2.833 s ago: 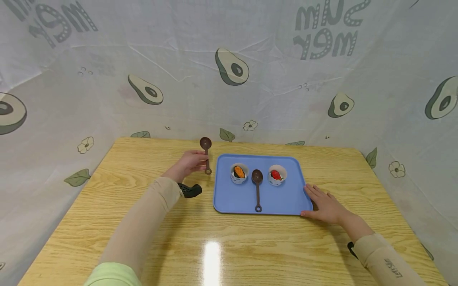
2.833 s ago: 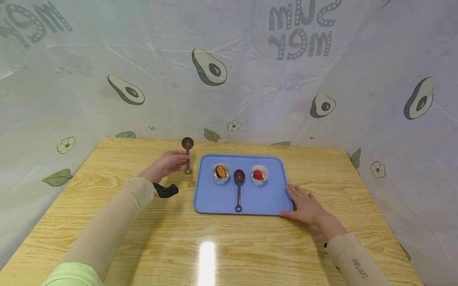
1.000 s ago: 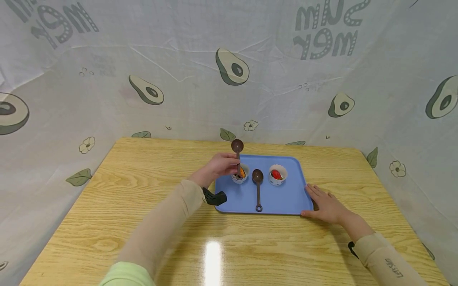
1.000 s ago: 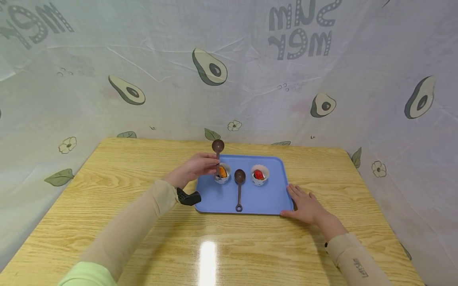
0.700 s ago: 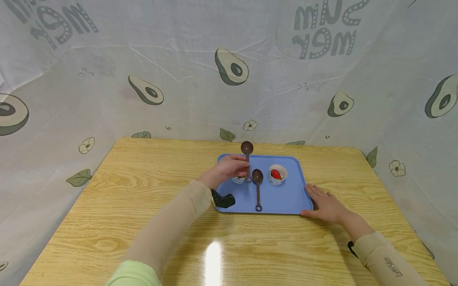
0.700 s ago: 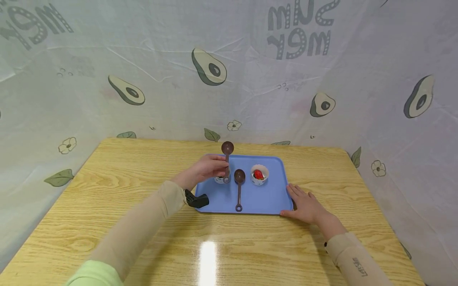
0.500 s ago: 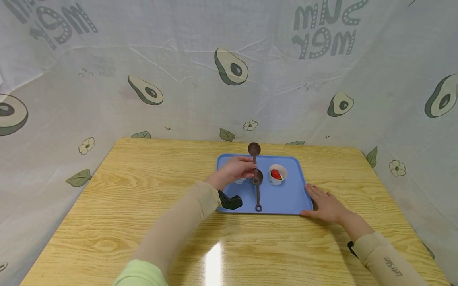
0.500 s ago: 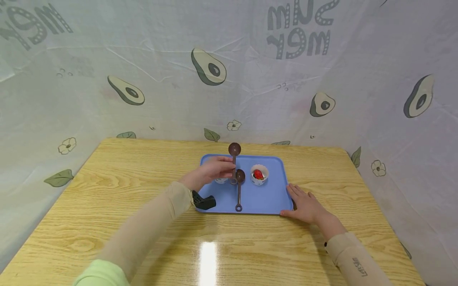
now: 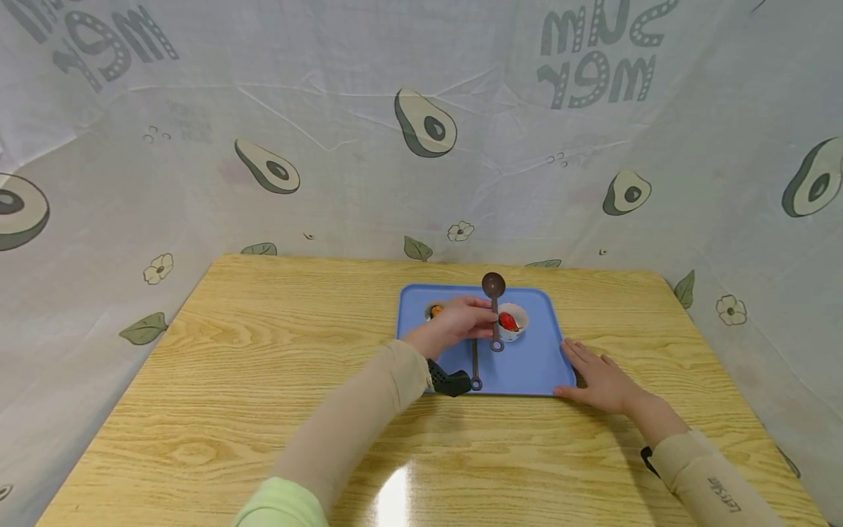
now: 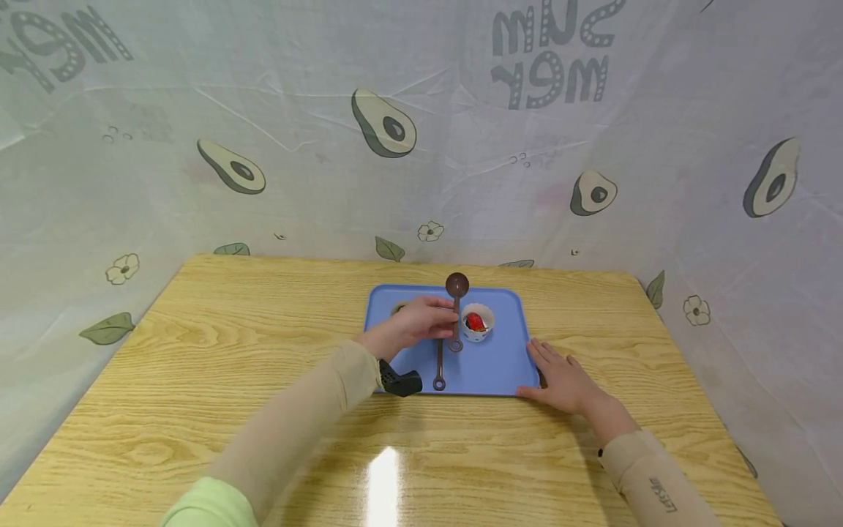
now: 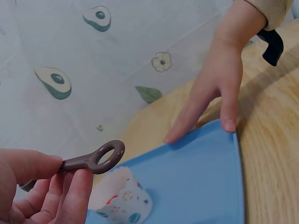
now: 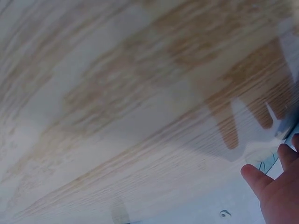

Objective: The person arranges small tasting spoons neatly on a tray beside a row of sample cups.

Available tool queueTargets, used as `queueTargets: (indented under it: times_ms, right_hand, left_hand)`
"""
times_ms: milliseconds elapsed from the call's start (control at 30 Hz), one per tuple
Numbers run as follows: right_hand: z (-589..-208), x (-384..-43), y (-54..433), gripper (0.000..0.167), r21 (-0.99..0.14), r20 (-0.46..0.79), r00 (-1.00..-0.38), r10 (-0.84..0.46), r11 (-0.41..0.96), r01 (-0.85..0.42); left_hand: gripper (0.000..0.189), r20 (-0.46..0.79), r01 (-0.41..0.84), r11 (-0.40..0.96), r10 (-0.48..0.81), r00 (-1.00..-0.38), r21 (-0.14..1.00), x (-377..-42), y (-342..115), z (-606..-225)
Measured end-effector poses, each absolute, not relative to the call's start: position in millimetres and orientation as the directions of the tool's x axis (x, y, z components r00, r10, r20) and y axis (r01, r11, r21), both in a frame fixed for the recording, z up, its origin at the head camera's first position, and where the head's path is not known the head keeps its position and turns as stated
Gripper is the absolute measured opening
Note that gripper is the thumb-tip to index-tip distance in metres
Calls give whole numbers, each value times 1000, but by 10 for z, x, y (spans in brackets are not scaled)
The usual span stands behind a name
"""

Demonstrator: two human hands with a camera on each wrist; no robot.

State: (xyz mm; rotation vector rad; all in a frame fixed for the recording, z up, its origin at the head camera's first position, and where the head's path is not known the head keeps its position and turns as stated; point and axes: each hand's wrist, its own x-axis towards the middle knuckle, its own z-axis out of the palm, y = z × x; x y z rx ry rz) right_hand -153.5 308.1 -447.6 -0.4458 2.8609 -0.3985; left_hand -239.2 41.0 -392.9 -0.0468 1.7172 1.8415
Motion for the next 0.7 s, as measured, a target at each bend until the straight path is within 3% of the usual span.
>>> queueTargets:
  times_ms: [700]
  right_hand:
    - [-4460, -1546, 3077, 92, -280, -169, -933, -319, 923, -265]
  left_hand:
    - [34, -401, -428, 49, 454, -796, 903, -2286, 723, -3991]
